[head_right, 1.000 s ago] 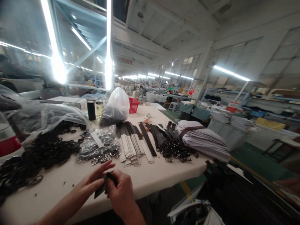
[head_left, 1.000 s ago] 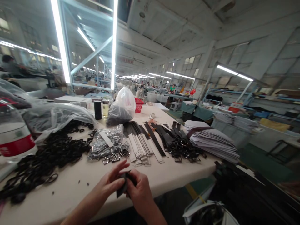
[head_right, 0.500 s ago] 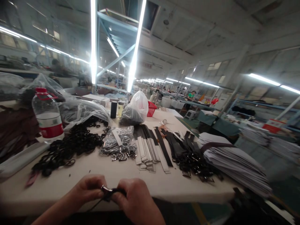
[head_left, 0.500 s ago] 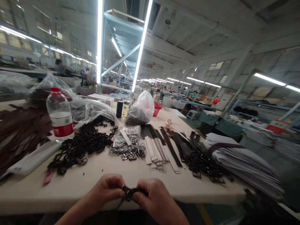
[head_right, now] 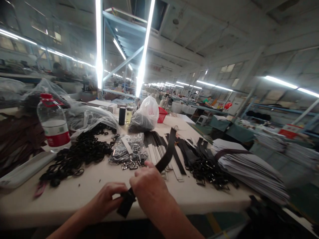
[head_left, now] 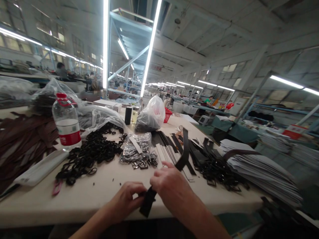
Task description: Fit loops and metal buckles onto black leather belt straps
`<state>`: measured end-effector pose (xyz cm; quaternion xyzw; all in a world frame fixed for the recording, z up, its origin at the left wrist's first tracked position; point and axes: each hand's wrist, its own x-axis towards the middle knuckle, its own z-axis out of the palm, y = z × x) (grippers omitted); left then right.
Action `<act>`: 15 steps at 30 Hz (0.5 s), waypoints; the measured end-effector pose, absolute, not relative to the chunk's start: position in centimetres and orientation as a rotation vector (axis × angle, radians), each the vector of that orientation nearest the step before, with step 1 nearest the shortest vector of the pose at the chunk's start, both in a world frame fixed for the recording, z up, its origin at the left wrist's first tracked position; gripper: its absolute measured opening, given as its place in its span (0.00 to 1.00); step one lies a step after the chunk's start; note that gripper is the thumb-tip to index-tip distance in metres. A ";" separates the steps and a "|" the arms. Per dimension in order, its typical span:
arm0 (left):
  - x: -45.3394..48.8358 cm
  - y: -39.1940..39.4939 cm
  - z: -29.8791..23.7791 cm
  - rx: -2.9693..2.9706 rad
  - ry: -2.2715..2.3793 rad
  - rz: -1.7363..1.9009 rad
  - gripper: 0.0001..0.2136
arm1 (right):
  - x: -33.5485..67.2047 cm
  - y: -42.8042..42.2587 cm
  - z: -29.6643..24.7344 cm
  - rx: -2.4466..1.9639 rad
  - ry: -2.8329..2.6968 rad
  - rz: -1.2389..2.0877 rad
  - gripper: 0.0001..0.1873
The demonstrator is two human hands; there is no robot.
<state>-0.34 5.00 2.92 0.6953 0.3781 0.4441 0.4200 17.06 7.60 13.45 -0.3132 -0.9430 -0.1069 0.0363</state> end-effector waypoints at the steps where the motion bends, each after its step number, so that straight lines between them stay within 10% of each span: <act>1: 0.3 5.4 2.9 1.649 0.941 1.126 0.10 | 17.3 8.0 13.4 -0.941 -2.775 -0.310 0.10; 7: 3.2 7.5 0.9 1.097 0.864 1.264 0.10 | 21.1 8.7 8.5 -1.261 -2.057 0.097 0.09; 15: 5.4 7.7 -1.3 0.983 0.839 1.229 0.11 | 21.0 7.6 0.8 -0.938 -1.585 1.417 0.22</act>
